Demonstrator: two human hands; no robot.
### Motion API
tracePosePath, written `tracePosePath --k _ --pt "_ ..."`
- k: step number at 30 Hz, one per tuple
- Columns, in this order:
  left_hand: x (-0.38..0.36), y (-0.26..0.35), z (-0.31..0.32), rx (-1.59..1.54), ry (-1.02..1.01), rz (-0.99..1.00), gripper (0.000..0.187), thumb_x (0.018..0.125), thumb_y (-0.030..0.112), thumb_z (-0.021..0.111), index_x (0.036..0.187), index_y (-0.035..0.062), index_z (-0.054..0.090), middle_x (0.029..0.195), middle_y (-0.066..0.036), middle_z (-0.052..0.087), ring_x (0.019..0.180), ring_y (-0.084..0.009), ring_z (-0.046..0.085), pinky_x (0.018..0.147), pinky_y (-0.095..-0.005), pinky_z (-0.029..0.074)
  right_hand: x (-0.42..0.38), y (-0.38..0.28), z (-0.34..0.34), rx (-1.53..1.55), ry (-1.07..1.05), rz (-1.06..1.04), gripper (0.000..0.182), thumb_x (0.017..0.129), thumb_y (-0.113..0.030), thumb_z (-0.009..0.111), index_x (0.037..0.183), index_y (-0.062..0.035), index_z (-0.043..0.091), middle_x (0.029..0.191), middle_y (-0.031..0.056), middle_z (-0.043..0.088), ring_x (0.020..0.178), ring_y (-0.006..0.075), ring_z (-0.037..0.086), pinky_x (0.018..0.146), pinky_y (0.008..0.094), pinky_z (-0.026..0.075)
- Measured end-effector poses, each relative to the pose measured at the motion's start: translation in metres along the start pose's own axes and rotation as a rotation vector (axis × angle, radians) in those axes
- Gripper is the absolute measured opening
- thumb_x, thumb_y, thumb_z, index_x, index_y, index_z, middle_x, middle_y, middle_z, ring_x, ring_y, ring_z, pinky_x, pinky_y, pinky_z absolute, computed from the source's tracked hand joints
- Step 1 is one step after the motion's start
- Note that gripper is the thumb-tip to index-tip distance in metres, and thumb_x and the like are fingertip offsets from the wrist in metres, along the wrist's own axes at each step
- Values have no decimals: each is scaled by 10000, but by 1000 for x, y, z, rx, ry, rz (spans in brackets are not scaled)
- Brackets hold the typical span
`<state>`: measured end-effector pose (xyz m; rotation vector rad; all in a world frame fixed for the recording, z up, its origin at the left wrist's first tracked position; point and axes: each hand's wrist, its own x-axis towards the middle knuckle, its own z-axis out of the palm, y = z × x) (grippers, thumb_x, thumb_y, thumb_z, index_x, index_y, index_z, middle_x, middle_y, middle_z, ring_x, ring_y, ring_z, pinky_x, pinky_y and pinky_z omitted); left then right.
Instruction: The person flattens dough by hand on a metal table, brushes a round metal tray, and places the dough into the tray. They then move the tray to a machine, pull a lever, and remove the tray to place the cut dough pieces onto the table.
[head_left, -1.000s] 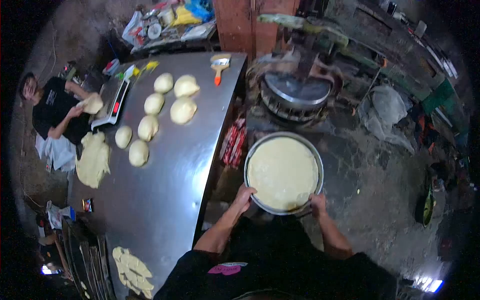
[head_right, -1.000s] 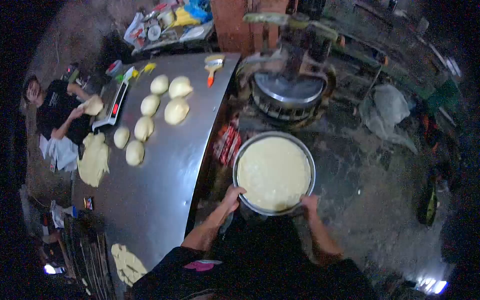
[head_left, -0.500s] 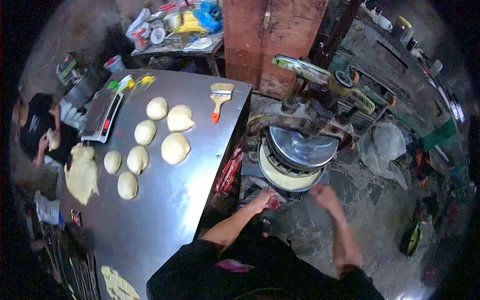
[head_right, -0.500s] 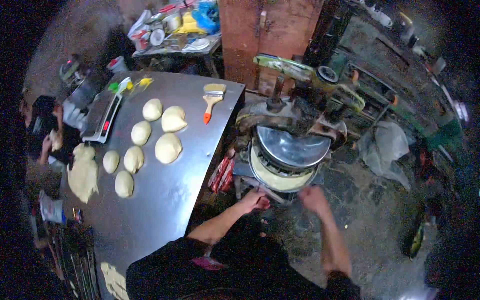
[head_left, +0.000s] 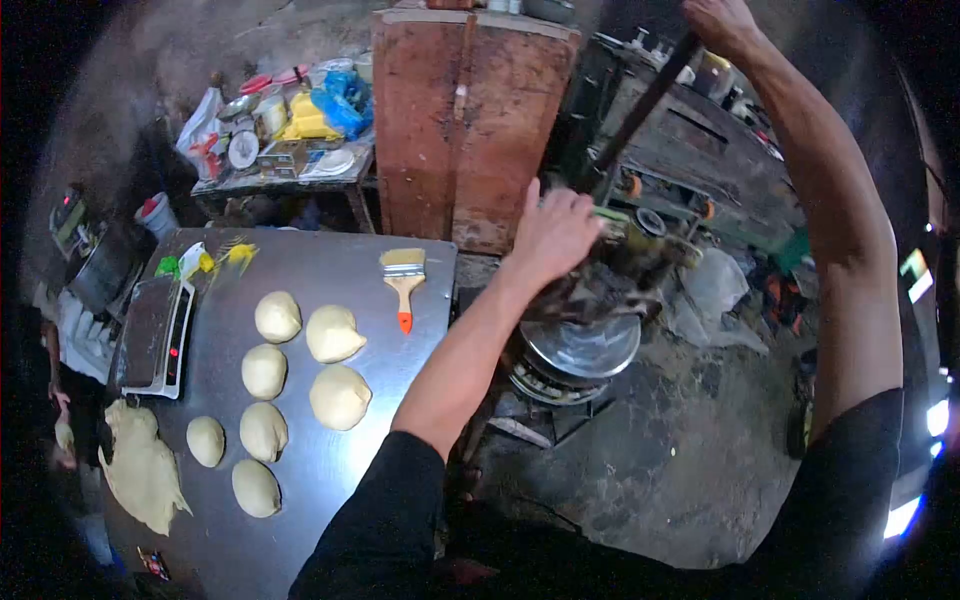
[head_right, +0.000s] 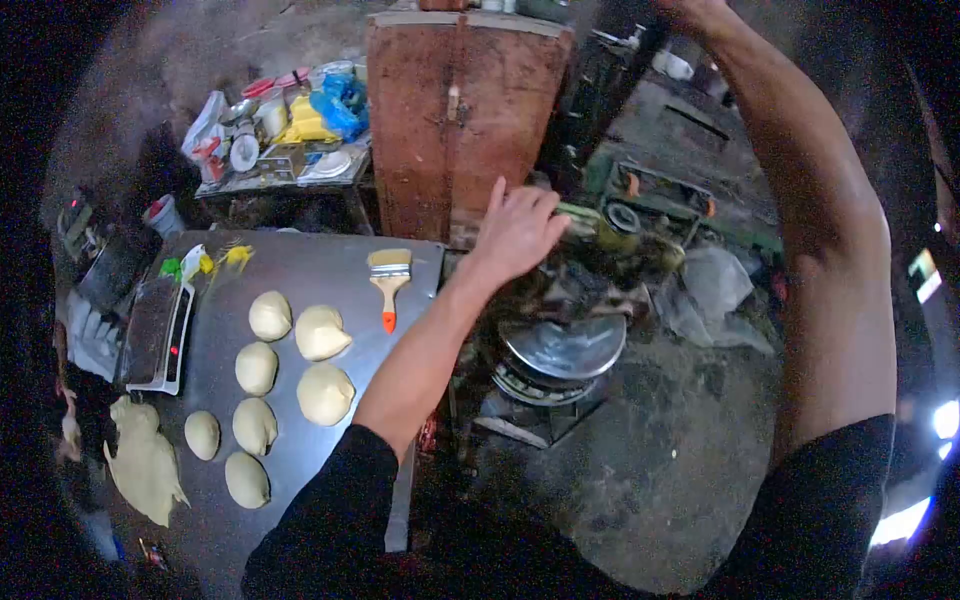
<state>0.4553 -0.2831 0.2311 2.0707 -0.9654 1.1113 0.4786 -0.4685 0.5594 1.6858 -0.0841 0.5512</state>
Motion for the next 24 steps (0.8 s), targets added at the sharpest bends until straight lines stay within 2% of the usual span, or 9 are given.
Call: tracePosePath --k 4,6,9,11,13,15,17,21,24 --pt "7 19 -6 -133 -404 -255 335 836 301 612 1044 40 639 1018 -161 635 1031 -325 574 929 -476 401 -81 46 -21 39 38 -215 137 797 -242 579 750 -145 664 770 21 638 815 211 590 764 426 380" --pt "19 36 -17 -484 -302 -311 382 806 303 646 1079 35 632 1068 -176 638 1063 -337 569 909 -468 423 -141 46 -124 135 -514 -59 175 854 -214 552 763 -82 622 657 20 550 572 176 491 545 366 411" --pt "77 140 -24 -769 375 296 416 732 286 692 1050 30 615 977 -173 661 954 -342 617 884 -439 460 -263 67 -146 287 -594 -149 540 690 -59 669 1215 -153 578 1088 116 648 1104 261 595 989 439 418" --pt "87 210 -45 -795 87 728 330 689 247 693 913 9 643 847 -150 679 803 -351 656 766 -429 525 -376 52 -110 938 -430 32 447 649 -85 702 1086 -114 615 849 104 678 719 262 677 622 368 528" --pt "59 278 -65 -618 -755 969 204 659 214 685 742 28 660 770 -130 680 704 -349 665 615 -429 546 -447 26 -139 1442 -1114 339 505 711 -126 694 1187 -60 539 957 196 641 825 289 668 724 362 525" --pt "-50 316 -15 -690 -947 981 150 636 244 677 648 95 666 689 -104 673 660 -280 677 570 -444 544 -556 -82 -127 1731 -671 331 500 748 -241 704 1138 -25 478 788 195 612 661 397 614 602 479 503" --pt "-189 299 39 -621 -1024 1028 79 672 215 649 603 181 639 638 -38 661 606 -232 661 463 -394 504 -654 -260 -127 1797 -1202 457 432 781 -138 661 1179 -60 512 906 202 647 822 350 646 722 401 527" --pt "-209 327 10 -535 -950 964 60 647 230 668 593 214 649 618 5 658 624 -223 672 449 -387 499 -666 -251 -144 2119 -601 679 289 802 -133 646 1034 -24 512 621 187 560 481 303 524 515 405 448" --pt "-167 300 5 -423 -983 1128 25 652 228 659 639 211 671 654 4 671 662 -219 684 468 -388 516 -634 -235 -138 2095 -890 616 423 807 -210 658 1125 -17 456 731 214 577 564 337 553 555 413 446"
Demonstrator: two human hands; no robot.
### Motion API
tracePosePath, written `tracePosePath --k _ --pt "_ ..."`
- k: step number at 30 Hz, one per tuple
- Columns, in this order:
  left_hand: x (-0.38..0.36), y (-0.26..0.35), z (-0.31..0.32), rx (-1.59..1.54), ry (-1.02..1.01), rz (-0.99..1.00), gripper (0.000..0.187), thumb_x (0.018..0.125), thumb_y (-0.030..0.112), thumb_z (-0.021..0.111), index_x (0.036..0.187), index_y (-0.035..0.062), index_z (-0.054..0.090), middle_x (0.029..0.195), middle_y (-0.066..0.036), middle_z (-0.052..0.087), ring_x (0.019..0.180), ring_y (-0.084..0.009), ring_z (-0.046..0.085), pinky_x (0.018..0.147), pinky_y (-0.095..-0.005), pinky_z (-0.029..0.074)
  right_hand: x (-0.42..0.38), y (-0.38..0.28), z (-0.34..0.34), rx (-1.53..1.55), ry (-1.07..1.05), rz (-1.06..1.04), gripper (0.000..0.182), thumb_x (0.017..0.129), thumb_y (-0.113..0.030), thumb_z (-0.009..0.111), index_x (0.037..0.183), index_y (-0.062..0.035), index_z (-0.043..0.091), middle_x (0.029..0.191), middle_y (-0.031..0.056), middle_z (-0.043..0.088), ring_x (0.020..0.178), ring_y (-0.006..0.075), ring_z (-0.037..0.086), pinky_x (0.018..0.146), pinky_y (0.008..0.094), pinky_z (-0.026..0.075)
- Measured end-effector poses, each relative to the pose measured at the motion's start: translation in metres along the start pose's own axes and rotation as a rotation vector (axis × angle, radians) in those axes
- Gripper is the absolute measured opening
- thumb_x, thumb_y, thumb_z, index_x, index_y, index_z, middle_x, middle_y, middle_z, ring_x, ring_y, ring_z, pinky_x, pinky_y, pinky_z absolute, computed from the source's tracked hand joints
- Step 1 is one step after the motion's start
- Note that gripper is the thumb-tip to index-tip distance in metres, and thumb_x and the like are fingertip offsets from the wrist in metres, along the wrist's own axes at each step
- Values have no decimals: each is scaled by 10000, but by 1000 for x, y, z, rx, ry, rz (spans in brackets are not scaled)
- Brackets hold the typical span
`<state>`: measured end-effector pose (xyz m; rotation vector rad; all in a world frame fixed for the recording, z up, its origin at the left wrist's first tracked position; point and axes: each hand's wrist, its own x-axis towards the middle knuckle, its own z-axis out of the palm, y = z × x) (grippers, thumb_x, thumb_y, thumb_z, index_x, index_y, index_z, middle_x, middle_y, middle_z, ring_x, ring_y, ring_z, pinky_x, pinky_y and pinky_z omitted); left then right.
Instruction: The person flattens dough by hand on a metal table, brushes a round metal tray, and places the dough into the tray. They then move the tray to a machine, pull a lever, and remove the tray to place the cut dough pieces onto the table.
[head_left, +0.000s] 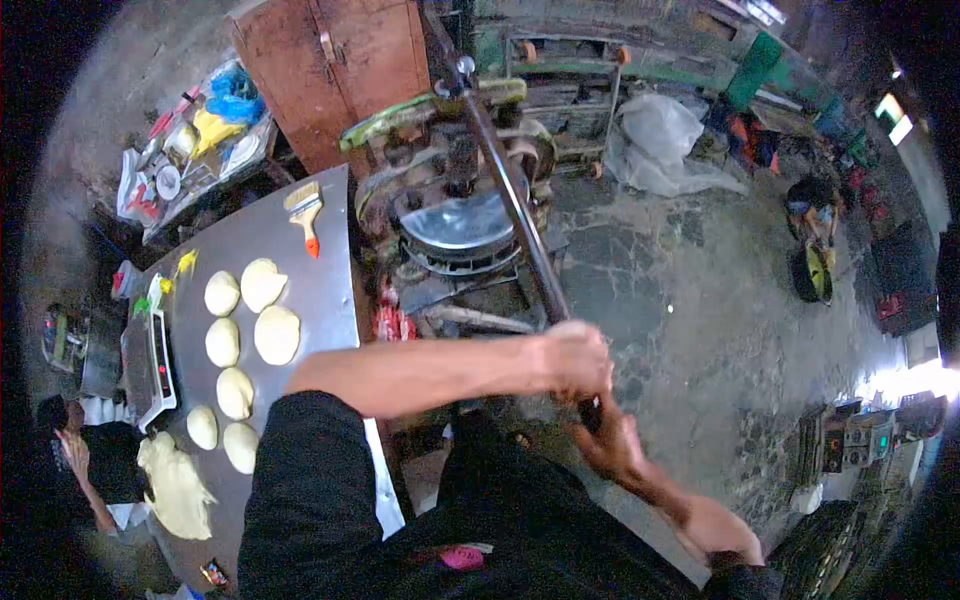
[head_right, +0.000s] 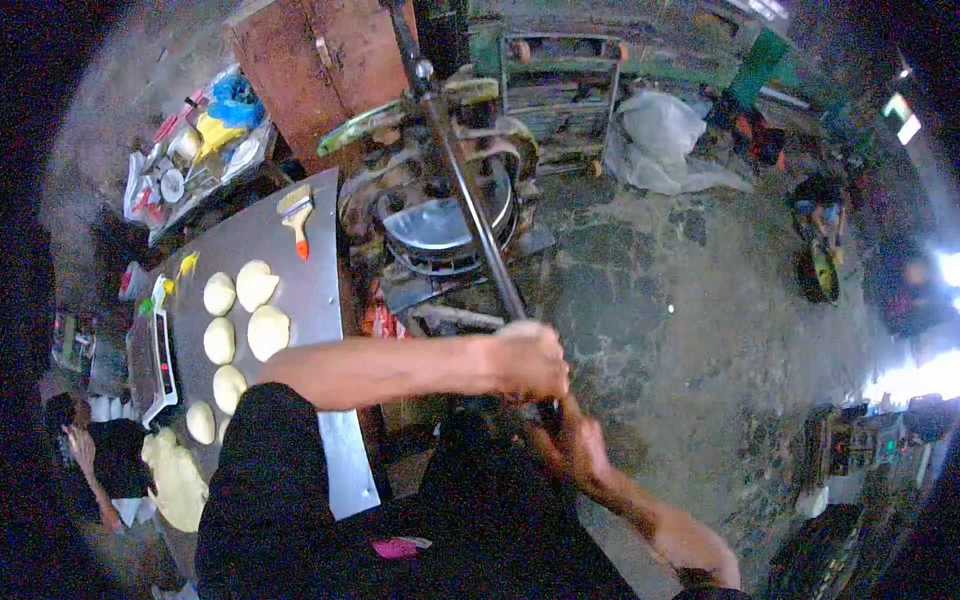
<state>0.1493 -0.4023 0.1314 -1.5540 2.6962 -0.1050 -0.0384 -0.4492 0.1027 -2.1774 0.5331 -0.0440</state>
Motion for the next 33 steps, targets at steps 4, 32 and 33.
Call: tracePosePath --k 4,32,33 --pt "-2 -16 -65 -47 32 1 38 642 224 654 659 189 652 656 -8 664 651 -207 675 500 -366 524 -15 -75 -68 0 -111 86 447 810 -217 661 1152 -22 449 785 208 602 660 392 603 590 446 459" --pt "17 26 53 -169 -313 -3 78 667 214 677 631 145 678 685 -51 687 672 -226 687 527 -374 526 -20 100 65 -44 160 -218 561 786 -172 670 1270 -46 416 854 188 644 675 376 638 578 430 501" --pt "15 23 37 -382 -348 -154 89 661 225 679 602 158 672 646 -52 672 650 -231 681 520 -374 523 -22 110 72 -2 5 -39 579 795 -192 676 1279 -43 397 839 211 638 682 411 629 593 458 507"
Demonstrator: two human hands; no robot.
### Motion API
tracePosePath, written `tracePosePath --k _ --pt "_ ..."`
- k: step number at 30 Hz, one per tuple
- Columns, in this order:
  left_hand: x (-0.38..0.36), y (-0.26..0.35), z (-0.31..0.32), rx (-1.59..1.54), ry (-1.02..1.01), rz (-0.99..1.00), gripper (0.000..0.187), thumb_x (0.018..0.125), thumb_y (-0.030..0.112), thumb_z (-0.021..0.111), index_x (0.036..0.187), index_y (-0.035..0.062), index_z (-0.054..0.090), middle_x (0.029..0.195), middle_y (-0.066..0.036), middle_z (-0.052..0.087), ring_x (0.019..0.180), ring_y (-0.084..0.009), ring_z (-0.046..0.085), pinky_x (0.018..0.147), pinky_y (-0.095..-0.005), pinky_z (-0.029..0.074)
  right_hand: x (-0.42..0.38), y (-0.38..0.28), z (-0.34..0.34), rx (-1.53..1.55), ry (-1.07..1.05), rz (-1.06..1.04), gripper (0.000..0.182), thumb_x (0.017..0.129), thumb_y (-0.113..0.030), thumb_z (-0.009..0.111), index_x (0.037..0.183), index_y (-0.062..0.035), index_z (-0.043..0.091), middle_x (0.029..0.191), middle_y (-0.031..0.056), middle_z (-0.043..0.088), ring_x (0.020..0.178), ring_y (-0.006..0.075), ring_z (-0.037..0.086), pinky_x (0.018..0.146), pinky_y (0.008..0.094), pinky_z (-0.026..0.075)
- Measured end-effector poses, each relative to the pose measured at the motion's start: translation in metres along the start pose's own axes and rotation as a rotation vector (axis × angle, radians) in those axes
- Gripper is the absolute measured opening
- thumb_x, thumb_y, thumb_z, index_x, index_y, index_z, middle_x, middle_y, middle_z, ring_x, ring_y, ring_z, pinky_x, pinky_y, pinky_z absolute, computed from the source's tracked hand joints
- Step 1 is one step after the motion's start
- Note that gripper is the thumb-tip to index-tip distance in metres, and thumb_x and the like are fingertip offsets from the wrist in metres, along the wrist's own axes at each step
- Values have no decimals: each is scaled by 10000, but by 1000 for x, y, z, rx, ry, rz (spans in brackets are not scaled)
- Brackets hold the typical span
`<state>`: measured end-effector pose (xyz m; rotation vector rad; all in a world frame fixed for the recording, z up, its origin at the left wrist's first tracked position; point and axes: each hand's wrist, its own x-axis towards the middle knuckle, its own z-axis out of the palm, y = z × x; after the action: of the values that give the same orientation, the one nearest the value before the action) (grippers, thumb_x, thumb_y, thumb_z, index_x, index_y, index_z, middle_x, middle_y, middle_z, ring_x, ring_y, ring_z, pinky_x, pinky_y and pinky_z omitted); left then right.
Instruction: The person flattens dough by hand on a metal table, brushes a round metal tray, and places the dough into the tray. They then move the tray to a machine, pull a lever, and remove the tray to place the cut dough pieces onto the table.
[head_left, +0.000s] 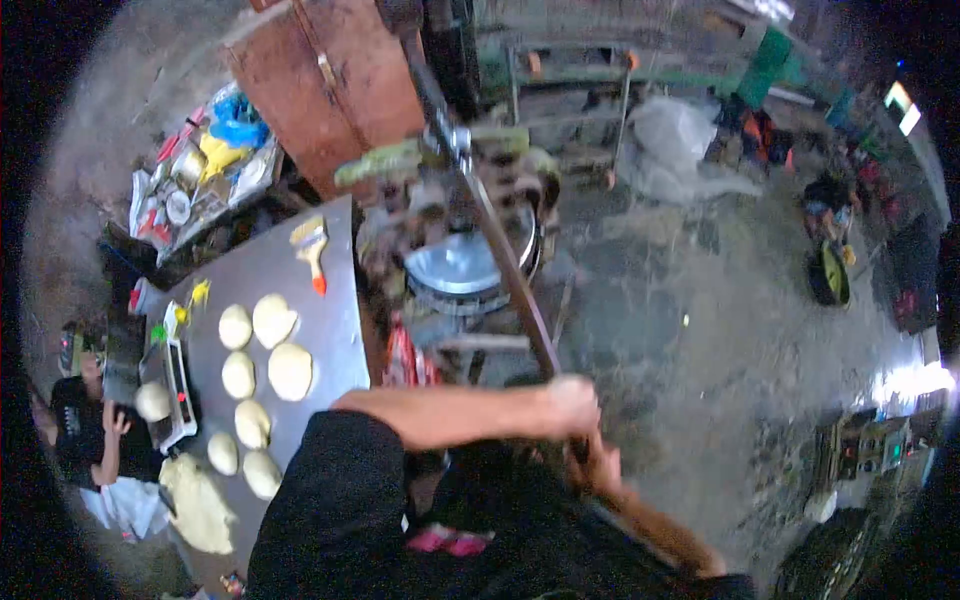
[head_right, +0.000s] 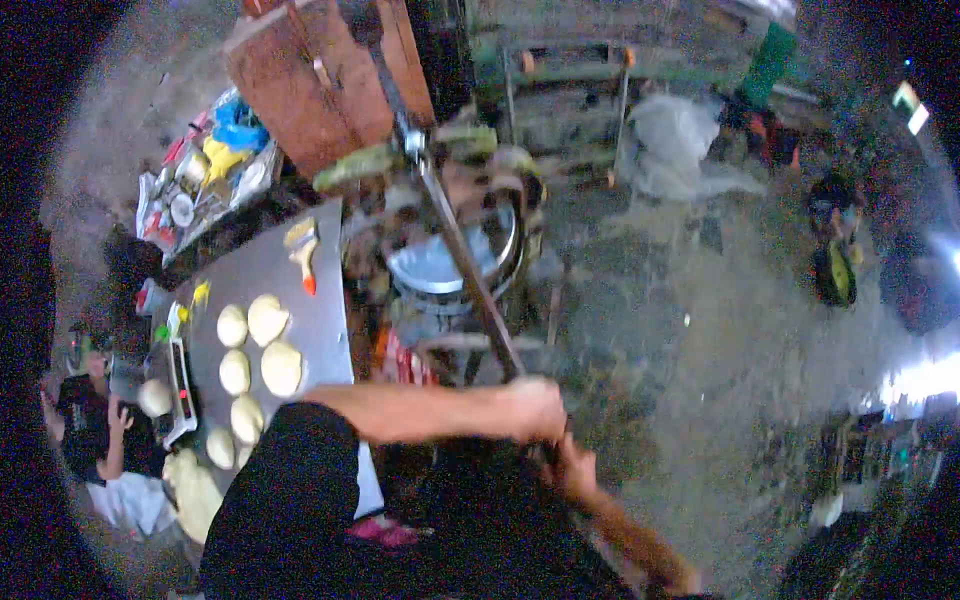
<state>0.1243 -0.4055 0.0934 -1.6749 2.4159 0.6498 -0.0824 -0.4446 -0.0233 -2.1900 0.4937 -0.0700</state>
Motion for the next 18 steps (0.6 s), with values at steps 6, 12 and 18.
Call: tracePosePath --k 6,12,18 --pt "-40 -2 -86 276 173 91 78 665 191 641 680 123 678 660 -55 667 658 -252 679 546 -399 544 20 -115 -92 39 -29 -29 424 828 -277 676 1044 -18 419 656 200 607 574 421 600 523 498 483" --pt "9 12 11 204 106 -22 83 683 206 636 669 136 677 679 -39 680 653 -247 676 538 -401 542 23 -11 -19 14 -19 -109 417 817 -198 676 1140 -30 473 764 215 614 654 392 625 570 416 488" --pt "-22 26 -7 295 221 -109 156 572 231 718 683 149 647 692 -26 661 693 -225 660 631 -388 501 16 -28 -31 275 42 -279 329 809 -242 700 964 -7 530 582 103 563 444 190 532 447 345 432"
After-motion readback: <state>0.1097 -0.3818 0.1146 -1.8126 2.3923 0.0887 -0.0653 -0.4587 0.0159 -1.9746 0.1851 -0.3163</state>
